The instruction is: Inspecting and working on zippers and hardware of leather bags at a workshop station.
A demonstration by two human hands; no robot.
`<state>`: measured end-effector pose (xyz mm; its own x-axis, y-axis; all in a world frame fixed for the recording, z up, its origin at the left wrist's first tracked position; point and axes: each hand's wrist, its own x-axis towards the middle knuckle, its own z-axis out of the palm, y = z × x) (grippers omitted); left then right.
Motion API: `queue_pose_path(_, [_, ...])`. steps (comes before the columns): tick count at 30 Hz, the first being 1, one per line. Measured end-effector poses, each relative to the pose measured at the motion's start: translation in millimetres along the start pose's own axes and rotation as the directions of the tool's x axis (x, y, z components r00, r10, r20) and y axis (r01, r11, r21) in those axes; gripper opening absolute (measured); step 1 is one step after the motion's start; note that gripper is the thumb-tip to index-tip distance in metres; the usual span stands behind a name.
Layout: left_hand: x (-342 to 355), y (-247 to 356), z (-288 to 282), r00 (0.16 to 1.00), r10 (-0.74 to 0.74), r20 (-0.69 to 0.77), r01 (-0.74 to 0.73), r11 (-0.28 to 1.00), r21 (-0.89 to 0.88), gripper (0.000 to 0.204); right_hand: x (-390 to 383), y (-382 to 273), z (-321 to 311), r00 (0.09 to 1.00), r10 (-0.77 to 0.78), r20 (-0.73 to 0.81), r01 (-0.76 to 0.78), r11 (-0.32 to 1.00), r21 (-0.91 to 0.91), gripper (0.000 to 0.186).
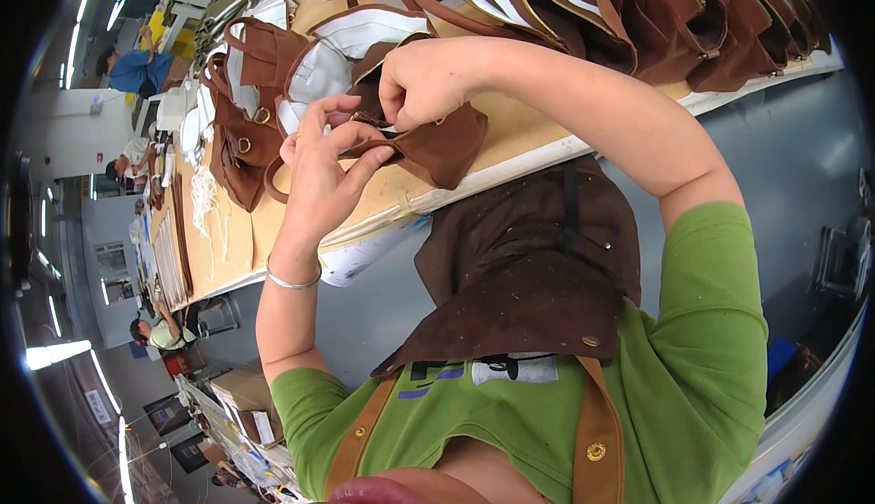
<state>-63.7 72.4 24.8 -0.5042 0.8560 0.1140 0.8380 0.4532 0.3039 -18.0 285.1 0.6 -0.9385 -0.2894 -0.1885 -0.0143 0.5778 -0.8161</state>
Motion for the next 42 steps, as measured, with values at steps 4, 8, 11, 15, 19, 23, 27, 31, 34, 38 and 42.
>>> queue_pose_path(4, [1,-1,5,1.0,-0.03,0.008,0.031,0.999,-0.021,0.015,-1,-4,-2,1.0,0.017,-0.006,-0.017,1.0,0.002,0.014])
queue_pose_path(8, [2,-3,3,1.0,0.019,0.018,-0.018,1.0,-0.018,0.015,-3,-7,-1,0.999,0.016,-0.04,-0.017,1.0,-0.021,0.015])
queue_pose_path(11, [3,-4,1,0.999,0.023,0.047,-0.022,1.0,-0.01,0.013,-4,-7,0,0.999,-0.021,-0.031,0.02,0.999,-0.037,0.015])
queue_pose_path(15, [5,-1,1,0.999,0.009,0.051,-0.011,0.999,0.039,0.009,-1,0,2,0.997,-0.08,-0.012,0.078,0.993,-0.09,0.015])
queue_pose_path(19, [7,-2,1,0.998,0.006,0.057,-0.008,0.999,0.042,0.01,-3,-3,2,0.999,-0.047,-0.011,0.047,0.997,-0.056,0.015])
queue_pose_path(23, [8,-3,0,0.998,-0.011,0.065,0.011,1.0,0.007,0.012,-4,-2,4,0.997,-0.077,-0.023,0.075,0.995,-0.061,0.015])
queue_pose_path(27, [8,-3,0,0.997,-0.034,0.072,0.033,0.999,0.01,0.013,-4,-3,7,0.996,-0.074,-0.041,0.072,0.997,-0.041,0.017])
queue_pose_path(31, [9,-1,-1,0.995,-0.055,0.079,0.054,0.998,0.014,0.014,-5,0,7,0.993,-0.109,-0.051,0.107,0.994,-0.025,0.018])
queue_pose_path(34, [9,-1,-2,0.995,-0.054,0.089,0.053,0.998,0.021,0.014,-5,0,8,0.994,-0.1,-0.046,0.1,0.995,-0.016,0.018])
queue_pose_path(38, [9,0,-3,0.993,-0.062,0.098,0.06,0.998,0.018,0.014,-6,-2,9,0.995,-0.091,-0.049,0.091,0.996,-0.01,0.017])
queue_pose_path(42, [10,-1,-3,0.993,-0.057,0.103,0.056,0.998,0.016,0.015,-6,-5,10,0.994,-0.094,-0.061,0.093,0.996,-0.012,0.016])
